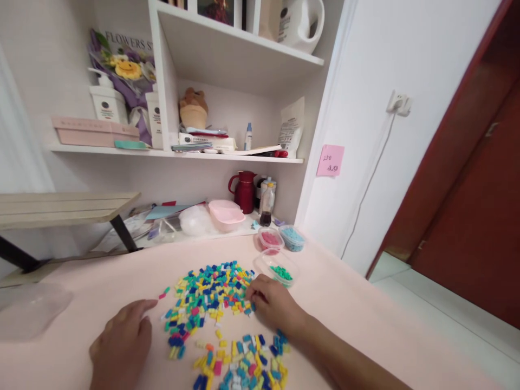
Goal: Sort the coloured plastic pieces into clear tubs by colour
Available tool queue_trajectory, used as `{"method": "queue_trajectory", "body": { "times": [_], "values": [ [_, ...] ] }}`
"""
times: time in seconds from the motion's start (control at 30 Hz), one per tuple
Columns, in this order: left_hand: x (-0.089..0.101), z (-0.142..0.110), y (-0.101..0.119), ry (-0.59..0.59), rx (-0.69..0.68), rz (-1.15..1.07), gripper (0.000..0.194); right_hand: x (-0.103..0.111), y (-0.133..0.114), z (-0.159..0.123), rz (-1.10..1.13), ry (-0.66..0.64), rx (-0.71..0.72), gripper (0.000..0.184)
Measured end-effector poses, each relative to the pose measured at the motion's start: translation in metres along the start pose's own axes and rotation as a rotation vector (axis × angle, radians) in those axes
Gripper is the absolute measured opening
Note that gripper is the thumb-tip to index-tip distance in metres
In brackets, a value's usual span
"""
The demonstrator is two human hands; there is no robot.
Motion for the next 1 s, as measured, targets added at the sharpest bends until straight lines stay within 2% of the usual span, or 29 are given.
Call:
{"method": "queue_trajectory", "body": {
  "times": [0.1, 0.23, 0.37, 0.43, 0.5, 0.57, 0.7, 0.9, 1.0],
  "values": [
    [-0.002, 0.003, -0.001, -0.01, -0.01, -0.015, 0.041, 0.003, 0.005, 0.0, -0.025, 0.001, -0.037, 0.027],
    [-0.006, 0.005, -0.003, -0.02, -0.021, -0.027, 0.041, 0.006, -0.005, -0.004, -0.055, -0.062, 0.048, 0.025],
    [-0.008, 0.004, -0.001, -0.049, -0.008, -0.005, 0.042, 0.012, -0.013, -0.011, 0.078, -0.144, 0.101, 0.02],
    [-0.008, 0.003, 0.0, -0.055, -0.009, 0.01, 0.042, 0.016, -0.007, -0.011, 0.148, -0.118, 0.047, 0.021],
    [-0.008, 0.003, 0.0, -0.051, -0.014, 0.02, 0.042, 0.019, 0.0, -0.01, 0.147, -0.04, -0.02, 0.025],
    [-0.01, 0.003, -0.001, -0.054, -0.021, 0.019, 0.041, 0.016, 0.001, -0.009, 0.14, 0.002, -0.009, 0.028],
    [-0.011, 0.004, -0.003, -0.055, -0.031, 0.011, 0.042, 0.001, -0.009, -0.01, 0.14, -0.026, 0.096, 0.028],
    [-0.012, 0.004, -0.005, -0.022, -0.032, -0.029, 0.039, -0.003, -0.008, -0.007, 0.013, 0.018, 0.012, 0.024],
    [-0.01, 0.004, -0.005, 0.003, -0.031, -0.068, 0.037, -0.002, -0.007, -0.004, -0.042, 0.032, -0.014, 0.032]
  ]
}}
Point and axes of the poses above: each hand's wrist, its own z-axis towards the middle knuckle, its own x-axis out of the back of the hand, y = z × x, the point moved 7 cm from there along z, towards the middle knuckle, and after that the axes turned 5 degrees about -z, right-handed, at the moved point
